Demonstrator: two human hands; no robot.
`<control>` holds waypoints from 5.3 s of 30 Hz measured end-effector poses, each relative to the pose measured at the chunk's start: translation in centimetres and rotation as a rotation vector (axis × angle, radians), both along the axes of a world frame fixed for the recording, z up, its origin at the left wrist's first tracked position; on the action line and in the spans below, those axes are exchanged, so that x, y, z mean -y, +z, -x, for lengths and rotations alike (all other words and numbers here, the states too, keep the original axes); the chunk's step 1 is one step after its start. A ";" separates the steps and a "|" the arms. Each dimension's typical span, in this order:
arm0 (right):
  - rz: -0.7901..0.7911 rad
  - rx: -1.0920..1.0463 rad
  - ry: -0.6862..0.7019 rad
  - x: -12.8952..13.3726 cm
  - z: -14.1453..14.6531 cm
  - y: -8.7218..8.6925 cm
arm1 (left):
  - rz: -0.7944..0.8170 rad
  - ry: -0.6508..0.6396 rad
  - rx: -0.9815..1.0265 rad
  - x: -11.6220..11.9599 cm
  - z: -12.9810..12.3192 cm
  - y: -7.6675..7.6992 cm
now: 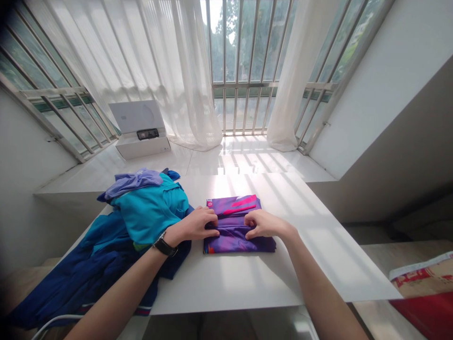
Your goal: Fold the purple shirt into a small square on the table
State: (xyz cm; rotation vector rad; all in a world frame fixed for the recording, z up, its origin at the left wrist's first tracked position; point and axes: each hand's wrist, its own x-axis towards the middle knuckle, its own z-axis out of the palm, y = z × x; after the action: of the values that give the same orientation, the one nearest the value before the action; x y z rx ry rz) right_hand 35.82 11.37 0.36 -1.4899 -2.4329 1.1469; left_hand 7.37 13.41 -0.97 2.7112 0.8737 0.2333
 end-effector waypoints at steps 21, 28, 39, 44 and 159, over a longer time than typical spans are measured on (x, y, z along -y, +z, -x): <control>-0.082 0.016 -0.200 -0.9 -1.2 -1.1 | -0.061 0.125 -0.003 0.2 0.0 -0.1; -0.150 -0.015 -0.222 -1.1 -0.9 -1.5 | -0.053 0.156 0.050 -0.2 0.5 -0.4; -0.297 -0.128 -0.274 -1.8 -2.7 -1.7 | -0.265 0.261 0.043 0.0 0.0 -0.3; -0.446 -0.092 -0.234 -2.0 -2.5 -2.3 | -0.343 0.185 0.063 0.8 -1.2 -1.0; -0.543 0.286 -0.402 -1.7 -4.6 -1.9 | -0.349 0.275 0.105 0.1 -1.6 -2.6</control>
State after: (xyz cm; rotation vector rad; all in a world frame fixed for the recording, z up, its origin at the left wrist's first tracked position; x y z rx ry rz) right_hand 40.38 13.03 -1.53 -1.8987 -2.1789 0.1866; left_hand 9.01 13.32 -3.62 2.8441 1.2774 0.6336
